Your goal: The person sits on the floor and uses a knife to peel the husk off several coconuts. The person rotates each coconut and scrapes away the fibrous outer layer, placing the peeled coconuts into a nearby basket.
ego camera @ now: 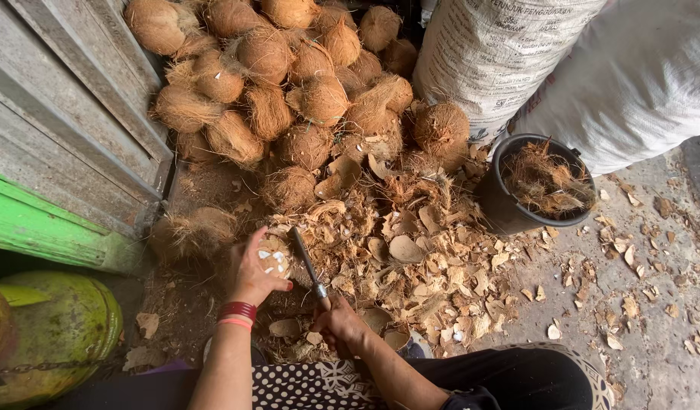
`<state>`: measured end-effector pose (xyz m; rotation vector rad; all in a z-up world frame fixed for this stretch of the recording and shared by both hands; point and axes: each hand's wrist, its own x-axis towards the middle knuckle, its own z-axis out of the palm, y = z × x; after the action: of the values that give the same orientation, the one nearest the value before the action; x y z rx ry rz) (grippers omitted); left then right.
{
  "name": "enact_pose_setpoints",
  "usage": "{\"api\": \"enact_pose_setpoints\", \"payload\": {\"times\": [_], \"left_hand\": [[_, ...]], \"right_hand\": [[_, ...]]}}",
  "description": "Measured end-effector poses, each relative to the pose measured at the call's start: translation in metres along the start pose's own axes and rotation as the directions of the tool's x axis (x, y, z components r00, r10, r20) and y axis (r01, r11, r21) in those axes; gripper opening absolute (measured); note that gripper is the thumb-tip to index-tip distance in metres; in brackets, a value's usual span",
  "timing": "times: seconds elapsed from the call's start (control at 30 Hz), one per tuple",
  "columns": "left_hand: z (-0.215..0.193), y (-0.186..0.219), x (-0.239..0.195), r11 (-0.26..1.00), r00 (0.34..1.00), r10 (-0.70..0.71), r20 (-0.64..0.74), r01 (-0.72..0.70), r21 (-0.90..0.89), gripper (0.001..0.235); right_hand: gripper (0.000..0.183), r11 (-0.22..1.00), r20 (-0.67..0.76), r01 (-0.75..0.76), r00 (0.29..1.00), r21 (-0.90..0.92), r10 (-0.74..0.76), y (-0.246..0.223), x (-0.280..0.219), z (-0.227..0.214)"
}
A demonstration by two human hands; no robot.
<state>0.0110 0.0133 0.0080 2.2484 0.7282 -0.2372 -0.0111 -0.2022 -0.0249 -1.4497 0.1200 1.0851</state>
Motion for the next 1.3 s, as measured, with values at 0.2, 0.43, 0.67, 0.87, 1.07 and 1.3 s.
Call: {"api": "enact_pose_setpoints", "payload": {"times": [0.2, 0.43, 0.67, 0.87, 1.07, 1.3], "left_hand": [[0.006, 0.021, -0.009, 0.995, 0.993, 0.064, -0.102, -0.056, 0.079, 0.116], [0.012, 0.047, -0.018, 0.982, 0.994, -0.010, -0.113, 0.031, 0.185, 0.097], [0.040, 0.046, -0.021, 0.987, 0.979, -0.002, -0.203, 0.035, 0.159, 0.086], [0.045, 0.015, -0.014, 0.949, 0.937, 0.256, -0.236, -0.197, 0.247, 0.091], [0.015, -0.004, 0.012, 0.964, 0.953, 0.264, -0.151, -0.262, 0.031, 0.138], [0.009, -0.007, 0.011, 0.951, 0.947, 0.293, -0.129, -0.276, 0.137, 0.111]], "right_hand": [[0.012, 0.976, -0.075, 0.168, 0.981, -0.139, -0.180, -0.029, -0.013, 0.000], [0.015, 0.914, -0.222, 0.272, 0.912, -0.302, -0.345, -0.039, -0.026, 0.025], [0.012, 0.987, -0.197, -0.013, 0.980, -0.161, -0.019, -0.049, -0.037, 0.028], [0.015, 0.960, -0.211, 0.134, 0.959, -0.246, -0.188, -0.050, -0.053, 0.005], [0.016, 0.960, -0.213, -0.038, 0.977, -0.279, -0.023, -0.037, -0.017, 0.003], [0.013, 0.947, -0.205, -0.114, 0.977, -0.301, 0.053, -0.014, 0.001, -0.003]]}}
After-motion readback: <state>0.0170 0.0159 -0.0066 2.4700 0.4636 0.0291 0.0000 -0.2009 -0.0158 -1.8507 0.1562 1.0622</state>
